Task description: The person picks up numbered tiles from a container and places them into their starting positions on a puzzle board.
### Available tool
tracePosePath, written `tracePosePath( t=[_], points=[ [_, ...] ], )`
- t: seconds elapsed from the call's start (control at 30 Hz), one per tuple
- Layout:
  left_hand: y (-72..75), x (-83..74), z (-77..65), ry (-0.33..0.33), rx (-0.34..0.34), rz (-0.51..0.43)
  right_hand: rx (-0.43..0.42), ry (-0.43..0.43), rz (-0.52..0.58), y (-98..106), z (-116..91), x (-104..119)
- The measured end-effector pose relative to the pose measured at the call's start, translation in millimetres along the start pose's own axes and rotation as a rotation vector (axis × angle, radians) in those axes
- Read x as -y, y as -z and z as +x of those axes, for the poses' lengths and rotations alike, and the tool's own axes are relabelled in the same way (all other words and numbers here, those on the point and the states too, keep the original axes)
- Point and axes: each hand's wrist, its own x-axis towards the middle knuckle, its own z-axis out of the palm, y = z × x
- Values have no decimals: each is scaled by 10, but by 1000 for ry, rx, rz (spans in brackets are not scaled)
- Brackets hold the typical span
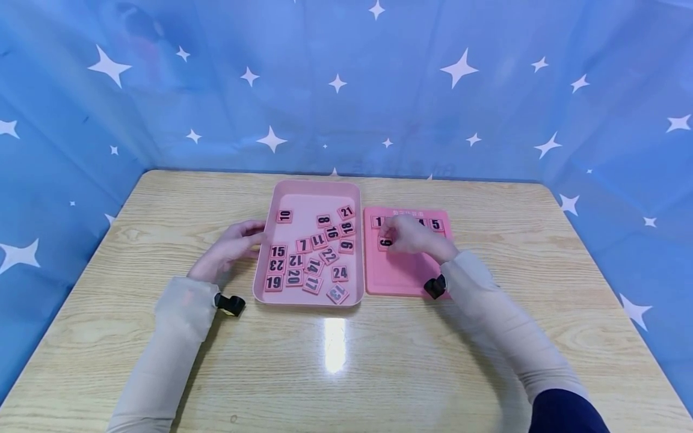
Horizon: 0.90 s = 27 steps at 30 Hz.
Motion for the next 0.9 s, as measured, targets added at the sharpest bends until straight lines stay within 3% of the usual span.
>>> tracePosePath(
  t=[0.67,0.9],
  points=[
    [-4,23,-3,-6,-1,41,-15,-187,-36,18,-71,48],
    [2,23,-3,-10,1,46,-31,-204,-79,16,-30,46]
  ],
)
